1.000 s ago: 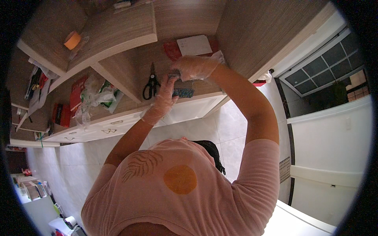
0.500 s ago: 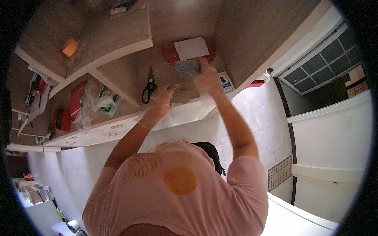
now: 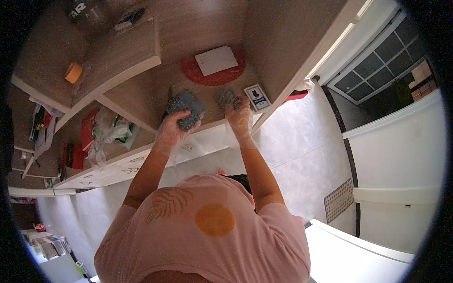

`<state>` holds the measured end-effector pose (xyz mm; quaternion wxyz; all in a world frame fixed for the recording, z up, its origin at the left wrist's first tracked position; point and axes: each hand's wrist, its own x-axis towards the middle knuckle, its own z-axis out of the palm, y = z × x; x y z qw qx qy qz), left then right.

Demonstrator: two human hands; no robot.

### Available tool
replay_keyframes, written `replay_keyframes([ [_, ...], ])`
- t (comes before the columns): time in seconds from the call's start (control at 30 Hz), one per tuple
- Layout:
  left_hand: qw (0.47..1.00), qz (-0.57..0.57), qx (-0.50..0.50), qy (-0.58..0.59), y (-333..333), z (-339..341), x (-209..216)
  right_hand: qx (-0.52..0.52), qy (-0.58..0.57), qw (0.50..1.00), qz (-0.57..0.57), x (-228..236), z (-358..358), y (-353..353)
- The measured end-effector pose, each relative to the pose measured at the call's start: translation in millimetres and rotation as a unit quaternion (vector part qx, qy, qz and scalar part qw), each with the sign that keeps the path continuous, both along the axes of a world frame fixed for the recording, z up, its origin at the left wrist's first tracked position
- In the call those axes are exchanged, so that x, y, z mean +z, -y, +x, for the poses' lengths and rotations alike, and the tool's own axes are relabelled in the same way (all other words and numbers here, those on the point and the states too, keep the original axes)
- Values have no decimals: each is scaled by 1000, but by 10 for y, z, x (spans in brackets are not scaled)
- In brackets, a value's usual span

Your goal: The person organizes items on a wooden shelving unit. They handle a small plastic container with batteries, a blue plastic bowl, a patterned cloth, and several red boxes. The person picks up, inspects, and rearranges these items on the shelves.

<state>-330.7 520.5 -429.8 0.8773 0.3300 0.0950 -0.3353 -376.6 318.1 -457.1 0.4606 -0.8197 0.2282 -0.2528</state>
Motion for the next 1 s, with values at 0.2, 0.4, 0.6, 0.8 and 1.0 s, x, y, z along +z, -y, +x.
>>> replay_keyframes([
  [0.2,999,27,9,-42,83,-24,55,-14,-132,953,-273,-40,113,41],
  [0.4,994,105,-9,37,-6,64,-125,130,52,973,-186,252,81,-134],
  [0.6,785,470,-24,402,45,193,-320,331,-7,943,-34,222,164,-370],
  [0.8,750,370,137,531,214,253,-1116,303,120,943,-69,-415,208,-483],
  [1.0,743,374,154,533,152,275,-1268,310,72,946,64,-235,139,-607],
])
